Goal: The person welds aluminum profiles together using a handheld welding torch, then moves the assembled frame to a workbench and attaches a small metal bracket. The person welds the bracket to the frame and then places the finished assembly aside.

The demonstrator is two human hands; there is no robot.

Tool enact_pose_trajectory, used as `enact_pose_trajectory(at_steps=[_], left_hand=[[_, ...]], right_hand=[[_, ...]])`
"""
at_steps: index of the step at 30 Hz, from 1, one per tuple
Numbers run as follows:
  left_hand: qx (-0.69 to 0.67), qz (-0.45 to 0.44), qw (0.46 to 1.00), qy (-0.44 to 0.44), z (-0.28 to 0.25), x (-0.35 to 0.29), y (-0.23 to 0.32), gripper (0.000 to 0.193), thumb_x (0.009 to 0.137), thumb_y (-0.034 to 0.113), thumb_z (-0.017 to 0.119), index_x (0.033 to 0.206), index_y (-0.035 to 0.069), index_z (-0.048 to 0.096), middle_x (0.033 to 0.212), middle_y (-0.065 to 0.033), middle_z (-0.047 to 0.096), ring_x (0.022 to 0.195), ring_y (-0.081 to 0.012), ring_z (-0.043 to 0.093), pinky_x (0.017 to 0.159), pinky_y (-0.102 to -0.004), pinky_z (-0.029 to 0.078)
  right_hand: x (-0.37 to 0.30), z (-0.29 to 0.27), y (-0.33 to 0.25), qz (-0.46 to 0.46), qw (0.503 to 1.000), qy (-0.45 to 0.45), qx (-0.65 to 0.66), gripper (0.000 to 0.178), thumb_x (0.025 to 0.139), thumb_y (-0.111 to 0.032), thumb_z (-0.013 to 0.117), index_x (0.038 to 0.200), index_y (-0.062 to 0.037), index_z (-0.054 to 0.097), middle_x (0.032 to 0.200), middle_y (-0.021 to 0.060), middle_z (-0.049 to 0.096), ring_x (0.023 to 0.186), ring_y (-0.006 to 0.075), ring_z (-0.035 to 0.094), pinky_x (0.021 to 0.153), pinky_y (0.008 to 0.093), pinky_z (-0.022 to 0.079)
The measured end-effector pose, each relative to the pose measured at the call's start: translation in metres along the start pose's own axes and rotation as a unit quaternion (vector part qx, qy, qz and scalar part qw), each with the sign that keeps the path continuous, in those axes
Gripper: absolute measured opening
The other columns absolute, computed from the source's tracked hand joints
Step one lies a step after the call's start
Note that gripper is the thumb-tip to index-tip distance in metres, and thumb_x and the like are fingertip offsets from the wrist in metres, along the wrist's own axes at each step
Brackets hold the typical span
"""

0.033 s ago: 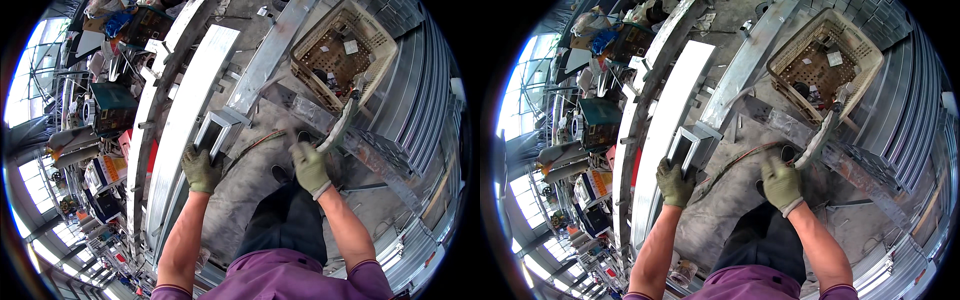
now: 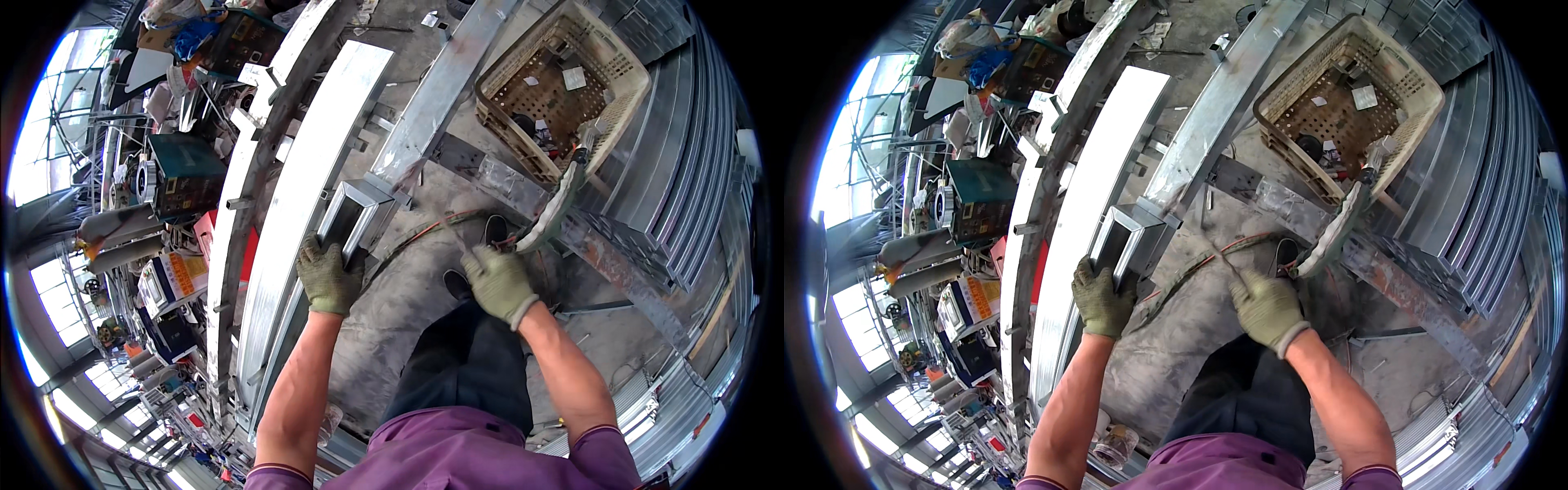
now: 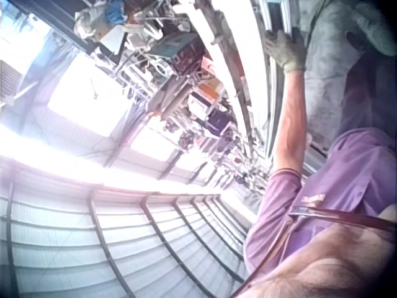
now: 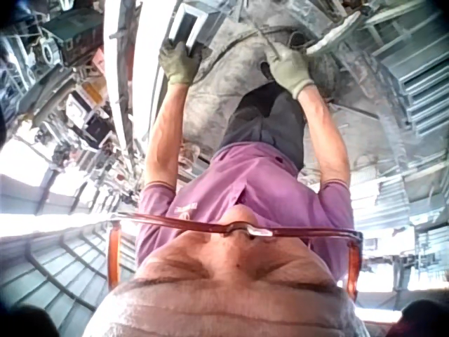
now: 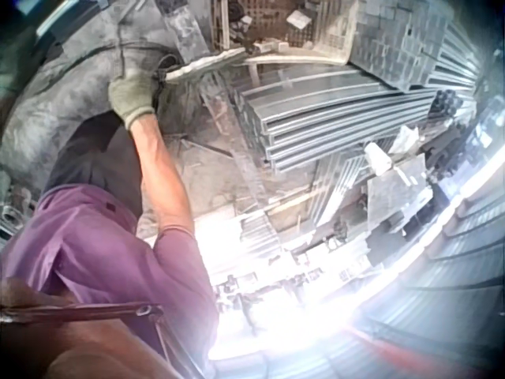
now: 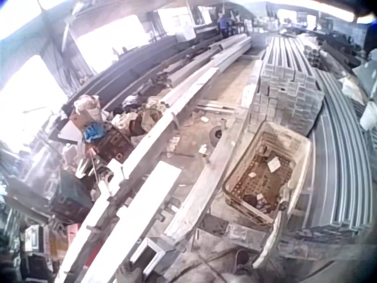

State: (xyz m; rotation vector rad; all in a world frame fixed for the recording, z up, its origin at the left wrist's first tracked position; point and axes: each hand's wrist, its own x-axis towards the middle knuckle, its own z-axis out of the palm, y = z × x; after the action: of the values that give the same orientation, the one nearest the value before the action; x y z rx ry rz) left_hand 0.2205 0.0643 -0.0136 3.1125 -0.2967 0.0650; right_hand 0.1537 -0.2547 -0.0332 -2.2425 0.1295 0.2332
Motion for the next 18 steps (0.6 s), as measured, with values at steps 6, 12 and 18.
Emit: enact_pose_trajectory(at_steps=[6, 12, 18], left_hand=[[0.005, -0.005, 1.000, -0.001, 0.001, -0.003, -0.003, 0.041, 0.082, 0.041, 0.089, 0.088, 0.006, 0.068, 0.129, -0.0299, 0.059, 0.118, -0.0496, 0.056, 0.098, -0.0592, 0.046], [0.004, -0.012, 1.000, -0.002, 0.003, 0.004, 0.000, 0.042, 0.082, 0.044, 0.088, 0.089, 0.007, 0.068, 0.130, -0.0275, 0.058, 0.118, -0.0477, 0.056, 0.098, -0.0587, 0.046], [0.009, -0.036, 0.999, -0.031, 0.001, 0.001, 0.001, 0.045, 0.082, 0.048, 0.087, 0.096, 0.008, 0.071, 0.138, -0.0261, 0.057, 0.122, -0.0458, 0.055, 0.101, -0.0587, 0.045]], right_hand=[[0.009, -0.017, 0.008, 0.171, 0.958, 0.077, 0.215, 0.018, 0.107, -0.013, 0.061, 0.098, -0.0036, 0.074, 0.086, 0.0115, 0.072, 0.073, 0.0269, 0.069, 0.069, 0.0413, 0.055], [-0.008, 0.002, 0.005, 0.096, 0.972, -0.040, 0.211, 0.028, 0.109, -0.027, 0.065, 0.099, -0.0008, 0.070, 0.086, 0.0264, 0.071, 0.083, 0.0473, 0.072, 0.072, 0.0500, 0.056], [-0.005, -0.011, -0.014, 0.086, 0.982, 0.004, 0.168, 0.030, 0.110, -0.028, 0.064, 0.099, -0.0020, 0.072, 0.080, 0.0278, 0.070, 0.072, 0.0483, 0.069, 0.064, 0.0532, 0.053]])
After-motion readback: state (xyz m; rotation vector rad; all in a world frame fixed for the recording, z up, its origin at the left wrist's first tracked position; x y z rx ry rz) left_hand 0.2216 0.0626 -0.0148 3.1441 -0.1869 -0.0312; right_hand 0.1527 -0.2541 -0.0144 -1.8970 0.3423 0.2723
